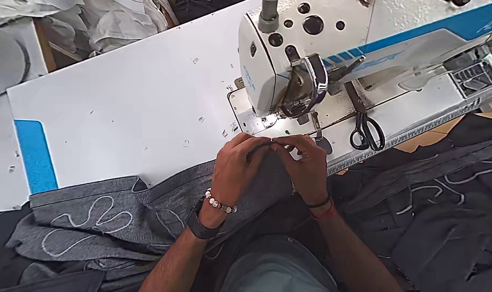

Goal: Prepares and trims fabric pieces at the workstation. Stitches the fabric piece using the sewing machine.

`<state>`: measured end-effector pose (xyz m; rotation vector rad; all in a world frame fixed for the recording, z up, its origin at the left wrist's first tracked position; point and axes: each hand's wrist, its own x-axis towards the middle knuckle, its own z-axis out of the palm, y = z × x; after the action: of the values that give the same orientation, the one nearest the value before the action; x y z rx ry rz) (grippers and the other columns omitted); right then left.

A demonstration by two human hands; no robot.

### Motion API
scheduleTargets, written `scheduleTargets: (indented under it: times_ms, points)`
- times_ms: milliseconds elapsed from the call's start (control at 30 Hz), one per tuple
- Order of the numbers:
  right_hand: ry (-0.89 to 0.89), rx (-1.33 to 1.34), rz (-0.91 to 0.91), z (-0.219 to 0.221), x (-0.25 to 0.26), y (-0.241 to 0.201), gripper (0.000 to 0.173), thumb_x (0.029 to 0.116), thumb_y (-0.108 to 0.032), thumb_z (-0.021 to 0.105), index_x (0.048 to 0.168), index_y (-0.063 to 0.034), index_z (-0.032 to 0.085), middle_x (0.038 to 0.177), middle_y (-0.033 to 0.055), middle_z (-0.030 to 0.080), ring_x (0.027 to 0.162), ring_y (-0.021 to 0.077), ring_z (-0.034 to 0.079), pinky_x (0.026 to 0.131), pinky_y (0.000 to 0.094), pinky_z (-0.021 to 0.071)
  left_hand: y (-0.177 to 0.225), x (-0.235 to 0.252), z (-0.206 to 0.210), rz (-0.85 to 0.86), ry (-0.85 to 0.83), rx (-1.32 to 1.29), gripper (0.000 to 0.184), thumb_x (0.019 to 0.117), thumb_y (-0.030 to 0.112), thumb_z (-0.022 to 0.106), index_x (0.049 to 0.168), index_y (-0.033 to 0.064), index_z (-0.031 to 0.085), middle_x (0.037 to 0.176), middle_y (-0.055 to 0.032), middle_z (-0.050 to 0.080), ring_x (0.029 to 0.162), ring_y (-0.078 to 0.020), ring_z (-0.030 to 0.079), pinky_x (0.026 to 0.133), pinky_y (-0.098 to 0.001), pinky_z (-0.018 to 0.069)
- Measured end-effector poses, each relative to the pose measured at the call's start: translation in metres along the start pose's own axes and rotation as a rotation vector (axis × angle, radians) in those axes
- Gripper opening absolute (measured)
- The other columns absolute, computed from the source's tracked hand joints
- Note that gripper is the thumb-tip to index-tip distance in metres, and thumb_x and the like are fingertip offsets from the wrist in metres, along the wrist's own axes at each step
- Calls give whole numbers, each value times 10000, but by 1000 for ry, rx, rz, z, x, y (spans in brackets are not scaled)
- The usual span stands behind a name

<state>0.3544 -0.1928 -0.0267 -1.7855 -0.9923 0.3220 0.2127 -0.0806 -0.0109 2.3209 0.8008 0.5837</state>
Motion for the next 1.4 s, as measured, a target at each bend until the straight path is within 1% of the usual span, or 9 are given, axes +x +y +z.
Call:
scheduleTargets:
  times_ms: [267, 533, 600, 667, 767, 833, 967, 1133, 1400]
  points:
    - [167, -306, -177, 9, -5, -5, 93, 907, -223, 767, 972, -197, 828, 971, -43, 771, 877, 111, 670, 778, 353, 492, 6, -11, 11, 66, 149, 130, 211, 1014, 228, 635, 1138, 158, 790, 1131, -10, 772, 1065, -143, 717, 906, -349, 560]
    - [33, -361, -194, 2, -8, -15, 210, 935, -225, 679, 1079, -177, 823, 1021, -33, 761, 984, 145, 654, 831, 388, 470, 7, -8, 19, 12, 192, 121, 196, 994, 256, 657, 1096, 154, 790, 1040, -15, 762, 975, -122, 715, 854, -315, 577]
    - [-32, -228, -101, -2, -6, -12, 231, 979, -245, 632, 1099, -162, 811, 1029, -29, 759, 991, 122, 668, 849, 374, 522, 7, -5, 18, -65, 162, 45, 186, 985, 264, 652, 1071, 175, 791, 976, 23, 748, 861, -65, 685, 746, -269, 562]
    - [-102, -115, 17, -6, 1, -6, 231, 1019, -285, 611, 1102, -187, 804, 953, -59, 753, 840, 49, 672, 731, 296, 561, 6, -3, 15, -113, 129, -30, 183, 986, 263, 646, 1065, 193, 797, 943, 53, 735, 793, -24, 651, 676, -233, 533]
    - [-183, 0, 108, -13, 13, -3, 160, 991, -275, 694, 1048, -190, 817, 810, -67, 735, 591, 27, 577, 532, 250, 470, 5, -3, 11, -94, 99, -36, 190, 991, 252, 653, 1094, 192, 801, 1018, 40, 760, 909, -36, 690, 788, -247, 560]
    - [-214, 37, 144, -16, 17, -3, 116, 953, -255, 748, 1013, -190, 822, 793, -68, 738, 560, 36, 565, 502, 250, 451, 5, -2, 8, -69, 74, -31, 190, 998, 250, 656, 1101, 183, 801, 1050, 36, 769, 969, -45, 697, 854, -247, 560]
    - [-185, 20, 173, -12, 17, -5, 73, 887, -264, 777, 915, -199, 793, 718, -89, 676, 538, 47, 542, 468, 257, 424, 8, -1, 2, -42, 16, -1, 207, 1005, 255, 639, 1111, 179, 800, 997, 38, 769, 902, -58, 689, 814, -251, 549]
    - [26, -234, 20, 10, 4, -3, 81, 850, -280, 772, 890, -209, 764, 789, -95, 689, 765, 80, 625, 679, 314, 501, 15, -3, -4, -212, -60, 28, 180, 984, 319, 660, 1044, 245, 813, 835, 98, 744, 660, -6, 631, 601, -255, 517]
    - [138, -608, -357, 13, -4, -6, 131, 959, -238, 694, 970, -153, 793, 931, 0, 744, 905, 198, 645, 788, 396, 449, 9, -2, 2, -125, 18, 15, 201, 1007, 296, 630, 1040, 199, 803, 901, 66, 746, 763, -24, 656, 687, -231, 537]
